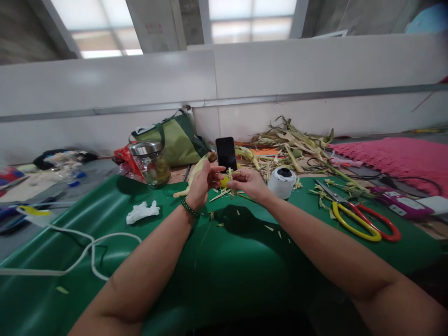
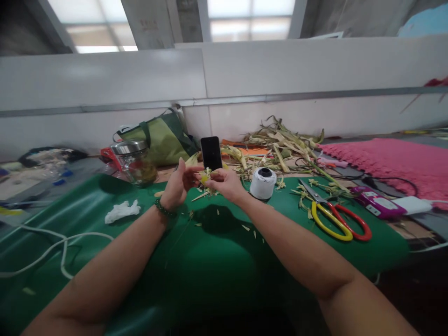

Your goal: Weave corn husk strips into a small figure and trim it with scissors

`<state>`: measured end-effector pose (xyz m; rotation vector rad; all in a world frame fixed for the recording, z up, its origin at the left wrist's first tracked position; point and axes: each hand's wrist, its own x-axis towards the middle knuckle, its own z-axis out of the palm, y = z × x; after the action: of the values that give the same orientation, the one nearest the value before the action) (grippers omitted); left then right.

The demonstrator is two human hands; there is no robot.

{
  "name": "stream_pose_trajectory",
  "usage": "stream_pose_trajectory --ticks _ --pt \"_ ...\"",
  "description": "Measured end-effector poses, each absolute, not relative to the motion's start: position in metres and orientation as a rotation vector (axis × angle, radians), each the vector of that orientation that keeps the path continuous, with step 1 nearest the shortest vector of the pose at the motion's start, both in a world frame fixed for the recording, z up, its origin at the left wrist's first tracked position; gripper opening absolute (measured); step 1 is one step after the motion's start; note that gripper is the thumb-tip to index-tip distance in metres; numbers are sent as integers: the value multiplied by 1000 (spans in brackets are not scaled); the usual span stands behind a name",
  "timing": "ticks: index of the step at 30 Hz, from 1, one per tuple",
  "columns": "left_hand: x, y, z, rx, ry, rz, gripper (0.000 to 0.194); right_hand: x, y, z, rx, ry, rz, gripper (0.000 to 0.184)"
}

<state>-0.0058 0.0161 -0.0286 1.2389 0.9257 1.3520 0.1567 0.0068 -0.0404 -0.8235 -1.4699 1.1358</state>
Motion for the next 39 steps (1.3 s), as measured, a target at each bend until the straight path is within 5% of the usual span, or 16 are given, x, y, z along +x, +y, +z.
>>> stream_pose_trajectory --ticks 6,12,18,25,39 --pt "-17 23 -23 1080 918 1357 63 165 6 -35 -899 -1603 935 27" --pt "-10 8 -18 1545 862 1059 38 158 -3 -29 -999 -1782 650 23" --pt "-13 12 -15 1448 945 1055 57 219 -48 11 -1085 -1706 244 25" --pt "-15 23 -20 1428 1043 1173 52 365 -69 8 -2177 -1347 -268 32" --pt "-21 32 -26 1500 1113 1243 45 355 -37 -17 -2383 -1573 -164 33"
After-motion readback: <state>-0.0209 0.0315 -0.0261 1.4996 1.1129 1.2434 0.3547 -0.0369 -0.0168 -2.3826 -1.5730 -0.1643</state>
